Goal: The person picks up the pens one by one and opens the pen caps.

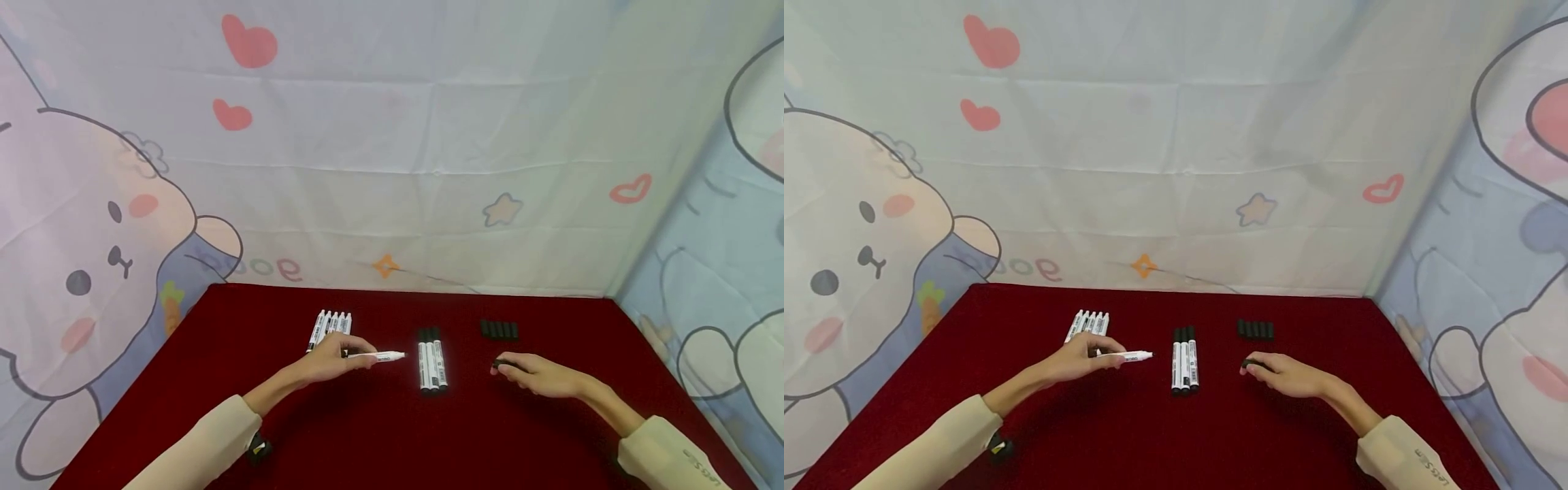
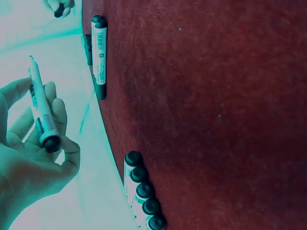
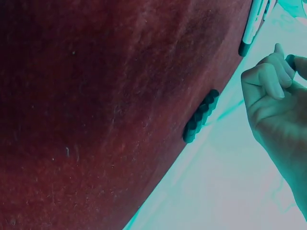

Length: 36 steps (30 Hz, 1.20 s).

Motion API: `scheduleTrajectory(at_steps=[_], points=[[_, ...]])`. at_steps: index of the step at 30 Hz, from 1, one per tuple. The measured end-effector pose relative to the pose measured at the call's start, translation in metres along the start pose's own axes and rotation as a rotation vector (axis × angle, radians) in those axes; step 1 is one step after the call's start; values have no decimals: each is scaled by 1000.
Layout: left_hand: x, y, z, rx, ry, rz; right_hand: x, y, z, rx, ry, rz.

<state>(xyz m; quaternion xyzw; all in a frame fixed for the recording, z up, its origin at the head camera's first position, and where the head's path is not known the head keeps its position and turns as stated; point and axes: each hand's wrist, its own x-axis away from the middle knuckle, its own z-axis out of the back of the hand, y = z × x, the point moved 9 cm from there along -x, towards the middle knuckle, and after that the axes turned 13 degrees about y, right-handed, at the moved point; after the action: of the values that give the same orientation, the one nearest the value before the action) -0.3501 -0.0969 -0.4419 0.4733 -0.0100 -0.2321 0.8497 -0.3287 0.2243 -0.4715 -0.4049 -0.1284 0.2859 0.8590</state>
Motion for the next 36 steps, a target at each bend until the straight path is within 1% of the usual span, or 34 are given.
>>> scheduleTrajectory(at_steps=[2,4,6,8,10,14,17,20,22,27,36], points=[[1,0,1,-7,13,-13,0,-2,-2,0,7,21],[3,-2,2,-1,11,-9,-2,-6,-3,1,20,59],[4,-4,3,16,4,15,-4,-10,-2,18,43,106],[5,-7,4,35,0,39,-6,-13,-1,32,62,131],[6,-8,6,37,6,47,-8,-14,-1,41,72,140],[8,-10,9,34,13,35,-11,-16,-3,40,91,141],[8,-12,11,45,16,40,-13,-18,-3,44,121,162],[8,-14,14,57,26,71,-13,-20,-2,51,150,184],[7,-14,16,66,33,75,-14,-20,-1,60,165,188],[10,-17,24,73,82,105,-15,-20,-2,79,185,186],[13,-25,43,59,194,159,-15,-25,-6,71,174,226]])
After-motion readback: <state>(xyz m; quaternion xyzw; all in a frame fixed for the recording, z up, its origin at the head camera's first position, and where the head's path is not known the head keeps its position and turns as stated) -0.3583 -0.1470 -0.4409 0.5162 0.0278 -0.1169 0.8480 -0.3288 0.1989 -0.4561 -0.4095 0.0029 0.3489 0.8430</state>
